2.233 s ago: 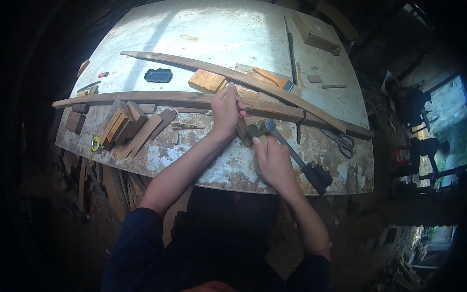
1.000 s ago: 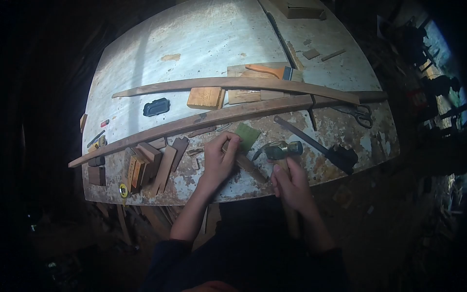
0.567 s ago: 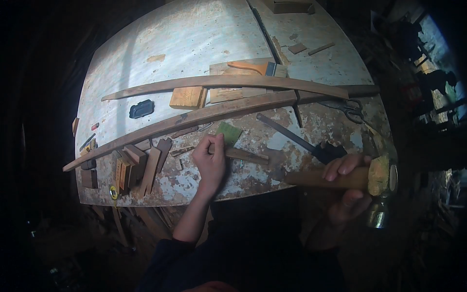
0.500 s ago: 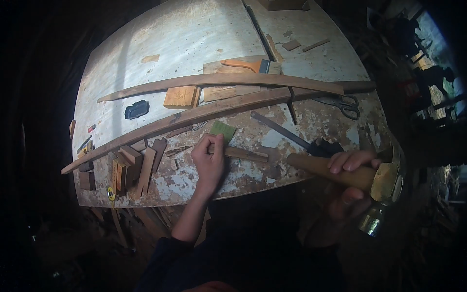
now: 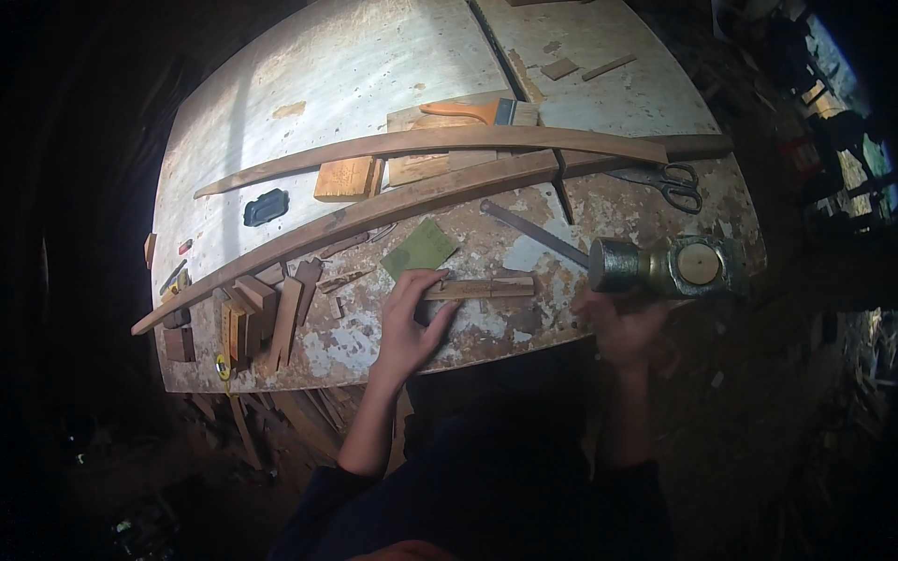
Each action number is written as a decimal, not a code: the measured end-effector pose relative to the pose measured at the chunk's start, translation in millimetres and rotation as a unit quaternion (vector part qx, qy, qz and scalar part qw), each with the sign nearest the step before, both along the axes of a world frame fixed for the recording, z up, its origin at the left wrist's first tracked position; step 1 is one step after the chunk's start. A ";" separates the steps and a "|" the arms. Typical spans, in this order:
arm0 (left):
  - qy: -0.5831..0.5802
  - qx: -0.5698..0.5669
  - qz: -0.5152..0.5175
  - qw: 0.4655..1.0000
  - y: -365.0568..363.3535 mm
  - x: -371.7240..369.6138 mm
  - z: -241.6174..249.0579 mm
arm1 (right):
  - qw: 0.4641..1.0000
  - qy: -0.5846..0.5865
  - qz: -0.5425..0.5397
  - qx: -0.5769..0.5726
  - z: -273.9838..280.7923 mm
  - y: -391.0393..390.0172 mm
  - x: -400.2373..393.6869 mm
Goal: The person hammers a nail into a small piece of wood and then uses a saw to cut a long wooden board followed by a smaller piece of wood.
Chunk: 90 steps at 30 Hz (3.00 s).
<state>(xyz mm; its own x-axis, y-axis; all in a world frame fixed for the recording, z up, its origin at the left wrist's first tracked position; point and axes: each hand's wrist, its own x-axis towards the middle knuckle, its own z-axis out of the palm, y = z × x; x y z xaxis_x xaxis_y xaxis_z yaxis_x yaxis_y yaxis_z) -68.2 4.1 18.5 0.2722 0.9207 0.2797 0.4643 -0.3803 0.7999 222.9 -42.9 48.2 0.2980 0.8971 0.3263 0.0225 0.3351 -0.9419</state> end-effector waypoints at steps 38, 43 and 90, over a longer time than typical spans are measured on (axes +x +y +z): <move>0.204 -0.016 0.237 0.950 37.3 -135.4 24.8 | 0.952 0.062 0.136 -0.268 -38.4 -9.3 -32.8; 0.222 -0.028 0.141 0.964 21.5 -131.8 42.2 | 0.949 0.091 0.133 -0.272 -37.8 -10.7 -32.5; 0.091 0.009 0.115 0.989 -3.8 -7.0 9.0 | 0.947 0.074 0.147 -0.275 -43.3 -13.9 -27.6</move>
<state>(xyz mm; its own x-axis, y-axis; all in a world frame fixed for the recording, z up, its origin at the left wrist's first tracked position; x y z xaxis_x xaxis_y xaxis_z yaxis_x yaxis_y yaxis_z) -75.2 0.3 27.5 0.1043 0.9595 0.2618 0.6758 -0.2614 0.6892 195.3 -56.8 5.0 0.0142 0.9705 -0.2409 -0.1424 -0.2365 -0.9611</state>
